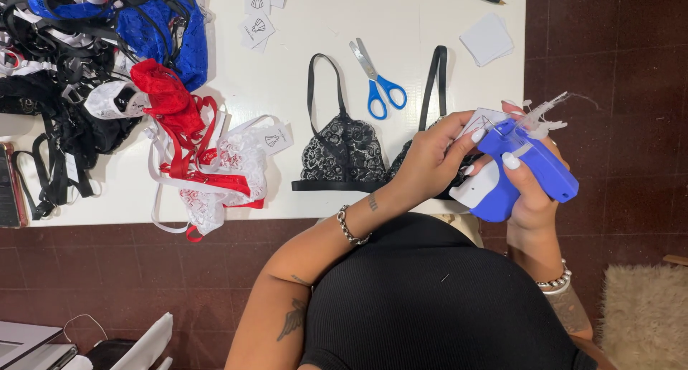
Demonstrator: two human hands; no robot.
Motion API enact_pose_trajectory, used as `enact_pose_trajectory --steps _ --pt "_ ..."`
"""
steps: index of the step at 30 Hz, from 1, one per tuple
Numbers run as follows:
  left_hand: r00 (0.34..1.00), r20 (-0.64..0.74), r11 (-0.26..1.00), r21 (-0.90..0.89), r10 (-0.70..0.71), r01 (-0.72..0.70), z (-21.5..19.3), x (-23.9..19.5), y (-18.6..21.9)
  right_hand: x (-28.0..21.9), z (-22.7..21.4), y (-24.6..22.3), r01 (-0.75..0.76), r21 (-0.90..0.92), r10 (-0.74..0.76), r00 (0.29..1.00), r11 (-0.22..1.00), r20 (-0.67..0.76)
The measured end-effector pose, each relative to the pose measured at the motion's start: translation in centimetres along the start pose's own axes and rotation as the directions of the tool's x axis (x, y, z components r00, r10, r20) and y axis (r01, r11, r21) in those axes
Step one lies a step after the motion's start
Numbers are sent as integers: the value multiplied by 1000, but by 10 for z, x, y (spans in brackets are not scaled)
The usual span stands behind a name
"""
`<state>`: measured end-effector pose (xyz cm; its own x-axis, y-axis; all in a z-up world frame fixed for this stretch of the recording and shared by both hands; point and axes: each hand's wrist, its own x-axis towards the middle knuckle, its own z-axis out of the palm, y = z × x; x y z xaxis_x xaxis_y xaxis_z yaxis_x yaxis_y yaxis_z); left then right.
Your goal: The person uses a blue glue gun to attach small white paper tags to various lace bras, including red, black, and white ones. They also use scissors to trim the tags and a pencil to write on them before placing them on the garments.
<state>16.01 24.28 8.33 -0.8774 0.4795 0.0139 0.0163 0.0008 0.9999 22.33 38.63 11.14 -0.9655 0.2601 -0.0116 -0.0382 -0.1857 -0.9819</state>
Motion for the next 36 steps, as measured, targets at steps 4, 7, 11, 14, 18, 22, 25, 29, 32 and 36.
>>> enact_pose_trajectory --steps 4,7,11,14,18,22,25,29,32,36 --pt "1000 -6 998 53 17 -17 0 0 -2 -1 -7 11 37 1 -37 999 999 19" --pt "998 -10 994 87 60 -59 2 1 -9 -1 -3 6 -6 5 6 1000 1000 -8" --pt "998 -12 995 87 56 -55 2 0 -10 -2 -1 6 26 -1 -26 1000 1000 5" --pt "997 -8 991 116 72 -70 2 0 -10 -4 6 1 -28 2 28 999 1000 -33" --pt "976 -7 955 208 218 -212 6 -3 -22 -9 14 -1 119 -281 -144 987 952 -67" --pt "950 106 848 431 292 -309 12 -9 -40 -13 24 -5 190 -340 -225 972 921 -68" --pt "928 278 821 449 247 -353 0 -9 -35 -13 22 -1 231 -285 -250 968 930 -33" --pt "869 475 663 606 142 -440 -37 9 -28 -10 -1 6 290 -208 -299 954 934 -10" --pt "993 33 690 717 116 -104 -55 18 -46 -15 -30 7 141 -223 -173 976 965 -132" --pt "1000 -12 765 643 8 1 -46 32 -55 -22 -56 13 -107 200 141 976 974 -167"
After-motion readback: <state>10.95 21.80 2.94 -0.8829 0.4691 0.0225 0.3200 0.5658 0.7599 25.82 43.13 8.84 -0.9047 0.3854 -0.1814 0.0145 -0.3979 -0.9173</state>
